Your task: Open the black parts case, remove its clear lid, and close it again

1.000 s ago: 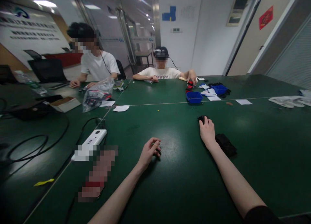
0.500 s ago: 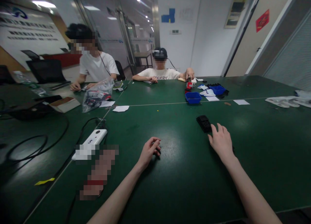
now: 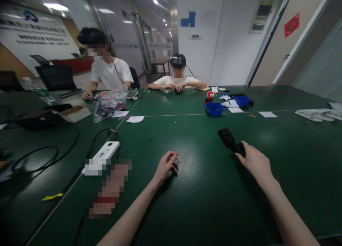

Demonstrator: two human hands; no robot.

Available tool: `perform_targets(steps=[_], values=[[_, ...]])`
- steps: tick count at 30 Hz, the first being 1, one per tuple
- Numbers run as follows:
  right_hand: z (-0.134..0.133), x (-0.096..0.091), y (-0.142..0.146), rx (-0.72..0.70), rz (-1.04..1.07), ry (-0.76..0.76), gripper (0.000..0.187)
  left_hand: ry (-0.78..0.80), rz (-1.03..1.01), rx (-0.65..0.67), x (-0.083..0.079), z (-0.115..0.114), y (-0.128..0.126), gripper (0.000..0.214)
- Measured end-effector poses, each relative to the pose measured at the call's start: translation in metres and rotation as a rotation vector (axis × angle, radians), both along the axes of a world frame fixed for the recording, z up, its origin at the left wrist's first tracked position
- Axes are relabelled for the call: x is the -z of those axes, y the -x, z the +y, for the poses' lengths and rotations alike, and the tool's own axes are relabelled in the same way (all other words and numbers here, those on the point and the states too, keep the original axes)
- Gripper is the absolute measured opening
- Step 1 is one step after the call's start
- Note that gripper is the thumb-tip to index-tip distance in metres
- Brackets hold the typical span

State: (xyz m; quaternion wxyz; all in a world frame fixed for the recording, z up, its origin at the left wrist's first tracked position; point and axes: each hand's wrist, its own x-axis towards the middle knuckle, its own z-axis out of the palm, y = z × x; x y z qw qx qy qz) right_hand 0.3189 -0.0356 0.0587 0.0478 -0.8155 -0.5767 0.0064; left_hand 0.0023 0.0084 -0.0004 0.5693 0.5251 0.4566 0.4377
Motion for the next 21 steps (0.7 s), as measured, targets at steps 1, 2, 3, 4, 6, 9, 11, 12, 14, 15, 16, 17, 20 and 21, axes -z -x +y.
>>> perform_targets(steps=[1,2,3,4,6,9,11,12,14,15,16,17,20,21], values=[[0.001,-0.004,0.005,-0.007,0.016,-0.028,0.06,-0.002,-0.003,-0.002,0.0,0.0,0.0,0.031],[0.003,-0.007,0.01,-0.02,0.044,-0.057,0.062,-0.002,-0.008,-0.004,0.001,0.0,0.0,0.03],[0.006,-0.01,0.017,-0.042,0.088,-0.083,0.063,-0.003,-0.013,-0.003,0.001,0.0,0.0,0.03],[0.008,-0.012,0.025,-0.075,0.15,-0.109,0.064,-0.004,-0.016,-0.002,0.001,0.0,0.0,0.03],[0.014,-0.013,0.044,-0.168,0.335,-0.142,0.065,-0.003,-0.018,0.006,0.001,0.0,0.001,0.029],[0.021,-0.005,0.079,-0.317,0.69,-0.117,0.062,0.011,-0.017,0.015,0.0,0.001,0.001,0.029],[0.024,0.006,0.104,-0.385,0.92,-0.061,0.057,0.029,-0.031,0.015,-0.001,0.001,0.001,0.03],[0.024,0.014,0.116,-0.42,1.065,-0.034,0.053,0.037,-0.046,0.015,-0.002,0.001,0.001,0.032],[0.024,0.029,0.137,-0.42,1.299,0.051,0.049,0.046,-0.081,0.018,-0.002,0.0,0.002,0.034],[0.023,0.037,0.146,-0.403,1.376,0.076,0.049,0.044,-0.089,0.022,-0.003,0.0,0.002,0.035],[0.022,0.043,0.152,-0.4,1.427,0.076,0.047,0.036,-0.085,0.024,-0.003,0.0,0.003,0.035],[0.021,0.049,0.157,-0.401,1.448,0.059,0.046,0.024,-0.072,0.024,-0.003,0.0,0.003,0.034],[0.018,0.056,0.16,-0.409,1.4,0.015,0.044,-0.007,-0.014,0.005,-0.003,-0.001,0.004,0.03],[0.017,0.056,0.158,-0.394,1.383,0.04,0.045,-0.011,-0.001,-0.004,-0.003,-0.001,0.004,0.029]])
